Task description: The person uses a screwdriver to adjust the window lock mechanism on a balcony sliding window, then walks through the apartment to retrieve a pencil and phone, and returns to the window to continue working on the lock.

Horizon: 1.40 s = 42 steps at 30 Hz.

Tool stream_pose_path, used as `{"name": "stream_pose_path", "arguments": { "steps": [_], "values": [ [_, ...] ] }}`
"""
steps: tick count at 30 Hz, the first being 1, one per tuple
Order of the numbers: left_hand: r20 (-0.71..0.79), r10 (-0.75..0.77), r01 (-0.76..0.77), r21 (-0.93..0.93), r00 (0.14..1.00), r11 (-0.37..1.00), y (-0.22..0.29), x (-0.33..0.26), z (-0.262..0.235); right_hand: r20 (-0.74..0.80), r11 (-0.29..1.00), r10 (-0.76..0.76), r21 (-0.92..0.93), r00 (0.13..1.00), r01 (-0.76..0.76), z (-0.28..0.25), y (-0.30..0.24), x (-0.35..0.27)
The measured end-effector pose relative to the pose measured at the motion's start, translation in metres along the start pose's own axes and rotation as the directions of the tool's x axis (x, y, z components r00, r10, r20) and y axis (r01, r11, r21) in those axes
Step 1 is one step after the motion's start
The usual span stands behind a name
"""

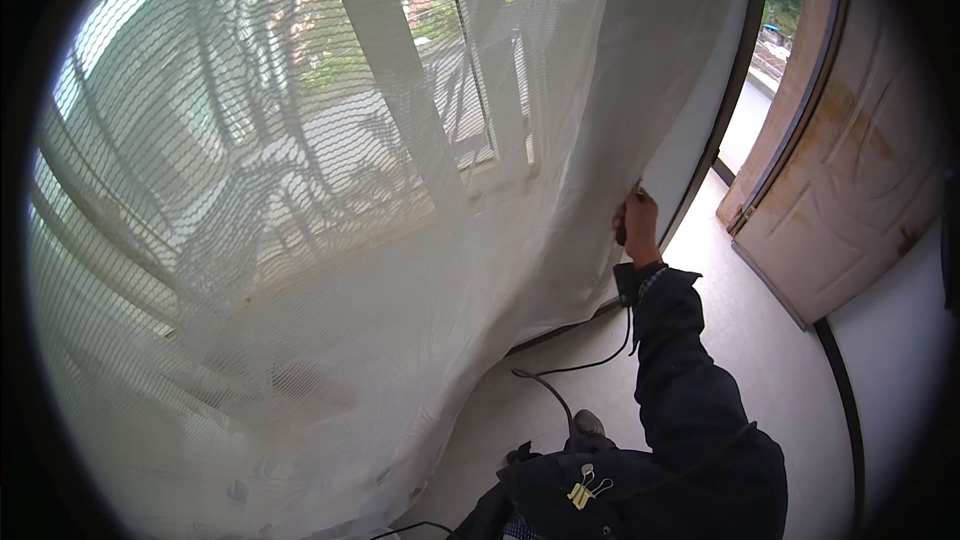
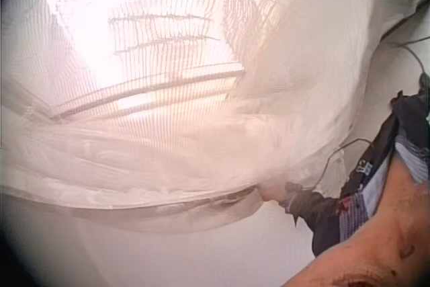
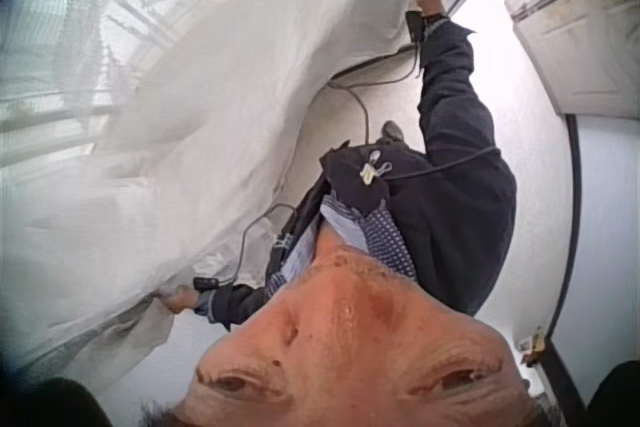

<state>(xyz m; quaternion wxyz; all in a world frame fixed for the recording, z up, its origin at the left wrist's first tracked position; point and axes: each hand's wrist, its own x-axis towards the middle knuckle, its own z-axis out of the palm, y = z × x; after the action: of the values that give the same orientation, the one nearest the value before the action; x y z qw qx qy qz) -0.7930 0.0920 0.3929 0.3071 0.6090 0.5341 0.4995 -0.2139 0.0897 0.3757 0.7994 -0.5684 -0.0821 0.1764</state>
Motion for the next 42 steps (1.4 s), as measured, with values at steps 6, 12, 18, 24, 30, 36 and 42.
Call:
{"name": "stream_pose_path", "arguments": {
  "steps": [6,12,18,24,30,36,42],
  "values": [
    [-0.308,0.177,-0.151,0.107,0.935,0.983,0.018,0.007,-0.050,0.554,0.963,-0.242,0.237,0.797,0.128,0.082,0.064,-0.153],
    [-0.518,0.395,-0.302,0.259,0.759,0.918,0.039,0.012,-0.120,0.918,0.929,-0.368,0.371,0.150,0.009,0.217,0.019,-0.364],
    [-0.585,0.477,-0.338,0.337,0.657,0.879,0.049,0.001,-0.173,0.960,0.962,-0.267,0.270,-0.079,0.030,0.324,-0.074,-0.512],
    [-0.660,0.531,-0.314,0.429,0.532,0.847,0.038,-0.042,-0.207,0.938,0.944,-0.331,0.328,-0.108,-0.045,0.398,-0.101,-0.603],
    [-0.639,0.690,-0.351,0.595,0.339,0.723,0.029,-0.090,-0.222,0.901,0.917,-0.395,0.376,-0.177,-0.135,0.419,-0.111,-0.678],
    [-0.390,0.486,-0.310,0.432,0.782,0.847,-0.008,-0.017,-0.179,0.743,0.917,-0.394,0.361,-0.541,-0.172,0.421,-0.141,-0.707],
    [0.394,0.139,-0.367,0.594,0.909,0.715,-0.084,0.123,-0.133,0.305,0.701,-0.523,0.685,-0.796,-0.198,0.390,-0.163,-0.689]
  ]
}}
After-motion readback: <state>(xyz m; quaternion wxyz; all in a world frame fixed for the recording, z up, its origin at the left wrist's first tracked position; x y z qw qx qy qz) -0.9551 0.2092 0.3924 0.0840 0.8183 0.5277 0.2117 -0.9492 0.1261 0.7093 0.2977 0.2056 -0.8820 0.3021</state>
